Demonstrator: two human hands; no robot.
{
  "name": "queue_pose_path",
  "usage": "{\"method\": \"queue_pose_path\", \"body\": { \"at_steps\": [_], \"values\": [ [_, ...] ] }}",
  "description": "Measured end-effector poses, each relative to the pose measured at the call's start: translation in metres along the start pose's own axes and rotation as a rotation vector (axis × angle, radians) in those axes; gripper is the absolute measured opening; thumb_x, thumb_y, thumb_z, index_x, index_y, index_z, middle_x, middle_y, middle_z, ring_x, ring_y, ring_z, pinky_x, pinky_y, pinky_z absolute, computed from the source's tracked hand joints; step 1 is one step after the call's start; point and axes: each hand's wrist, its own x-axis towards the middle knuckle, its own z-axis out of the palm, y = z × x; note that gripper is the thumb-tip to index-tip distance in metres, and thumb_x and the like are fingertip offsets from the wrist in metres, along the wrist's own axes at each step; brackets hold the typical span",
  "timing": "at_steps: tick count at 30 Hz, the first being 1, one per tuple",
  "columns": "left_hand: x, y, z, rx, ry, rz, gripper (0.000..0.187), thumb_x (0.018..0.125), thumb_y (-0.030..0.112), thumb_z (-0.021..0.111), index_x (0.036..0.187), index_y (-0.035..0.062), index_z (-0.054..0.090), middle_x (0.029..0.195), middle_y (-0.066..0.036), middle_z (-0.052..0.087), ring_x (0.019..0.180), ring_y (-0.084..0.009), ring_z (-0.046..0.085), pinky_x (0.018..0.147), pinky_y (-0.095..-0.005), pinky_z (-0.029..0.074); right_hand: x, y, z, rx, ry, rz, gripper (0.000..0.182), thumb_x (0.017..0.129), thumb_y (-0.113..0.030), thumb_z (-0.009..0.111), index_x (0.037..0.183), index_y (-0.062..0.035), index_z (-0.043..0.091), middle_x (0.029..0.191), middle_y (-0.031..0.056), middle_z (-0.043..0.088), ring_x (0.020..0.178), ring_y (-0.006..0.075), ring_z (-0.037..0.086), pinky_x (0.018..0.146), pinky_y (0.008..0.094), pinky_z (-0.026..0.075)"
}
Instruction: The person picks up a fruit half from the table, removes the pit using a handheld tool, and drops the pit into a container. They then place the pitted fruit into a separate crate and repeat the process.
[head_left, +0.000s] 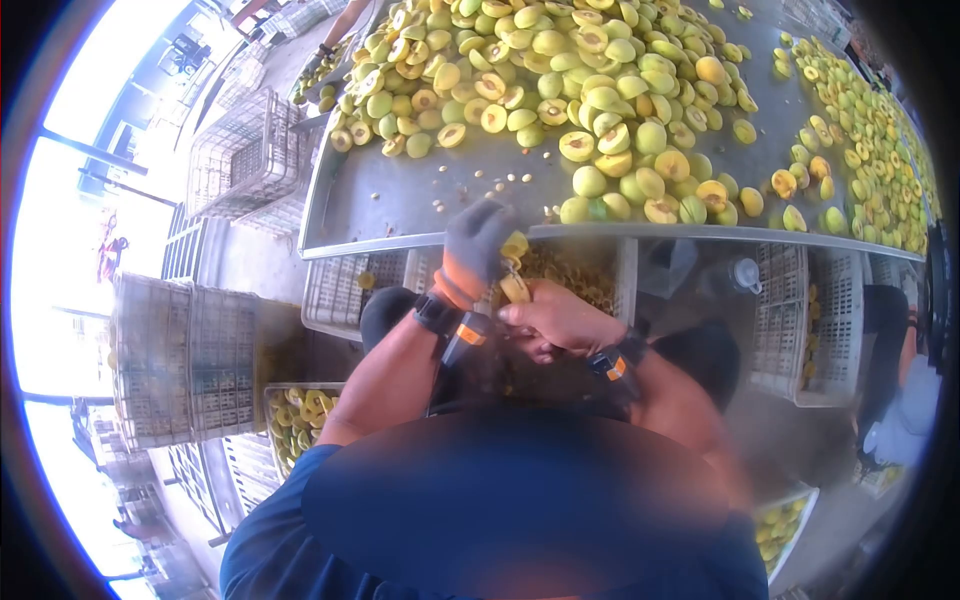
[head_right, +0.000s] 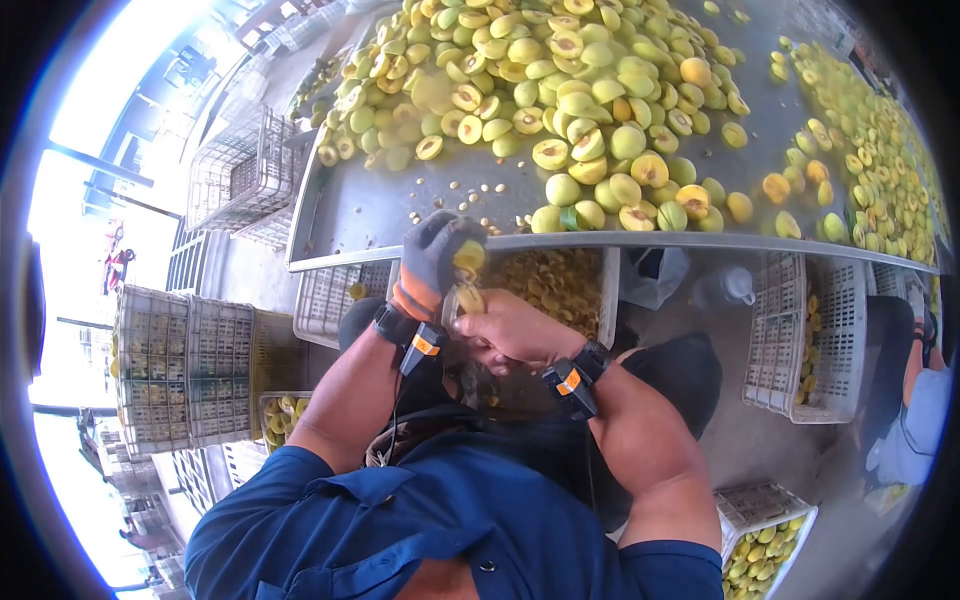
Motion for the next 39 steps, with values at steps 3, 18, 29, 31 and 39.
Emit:
{"method": "queue_pose_path", "body": {
  "at_steps": [3,18,29,31,39],
  "values": [
    [-0.011,-0.009,-0.019,0.265,0.155,-0.111,0.024,0.088,0.001,0.070,0.112,0.0035,0.074,0.107,-0.015,0.073,0.095,-0.0318,0.073,0.082,-0.0371,0.060,-0.001,0.009,-0.005,-0.024,0.096,0.013,0.015,0.106,-0.021,0.060,0.099,-0.0099,0.053,0.070,-0.0031,0.046,0.050,0.0079,0.046,0.045,0.0294,0.040],
    [0.035,-0.128,-0.094,0.302,0.294,-0.701,0.032,0.094,0.029,0.078,0.116,0.0057,0.080,0.108,-0.017,0.080,0.100,-0.0344,0.077,0.092,-0.0406,0.058,0.038,0.028,-0.015,0.033,0.401,0.114,0.024,0.104,-0.020,0.063,0.085,-0.0097,0.051,0.062,0.0012,0.048,0.049,0.0128,0.047,0.046,0.0337,0.041],
    [0.108,-0.249,-0.004,0.006,-0.096,-0.719,0.043,0.089,0.033,0.075,0.120,0.0033,0.075,0.113,-0.019,0.079,0.104,-0.0366,0.074,0.091,-0.0411,0.058,0.053,0.005,-0.031,-0.430,0.532,-0.241,0.021,0.101,-0.018,0.064,0.104,0.0027,0.060,0.075,0.0164,0.066,0.062,0.0332,0.065,0.062,0.0446,0.054],
    [0.091,-0.222,-0.004,-0.147,-0.070,-0.672,0.039,0.092,0.017,0.072,0.128,0.0011,0.073,0.110,-0.014,0.079,0.085,-0.0231,0.073,0.076,-0.0332,0.058,0.055,0.003,-0.037,-0.634,0.622,-0.385,0.024,0.099,-0.017,0.065,0.108,0.0043,0.060,0.079,0.0196,0.068,0.069,0.0368,0.068,0.069,0.0469,0.056],
    [0.050,-0.007,-0.008,-0.584,-0.078,-0.764,0.041,0.092,0.007,0.072,0.132,0.0005,0.072,0.103,-0.008,0.078,0.077,-0.0092,0.069,0.068,-0.0270,0.057,0.046,-0.017,-0.036,-0.782,0.818,-0.516,0.030,0.097,-0.015,0.063,0.116,0.0079,0.058,0.099,0.0349,0.070,0.101,0.0555,0.067,0.084,0.0554,0.054]
  ]
}}
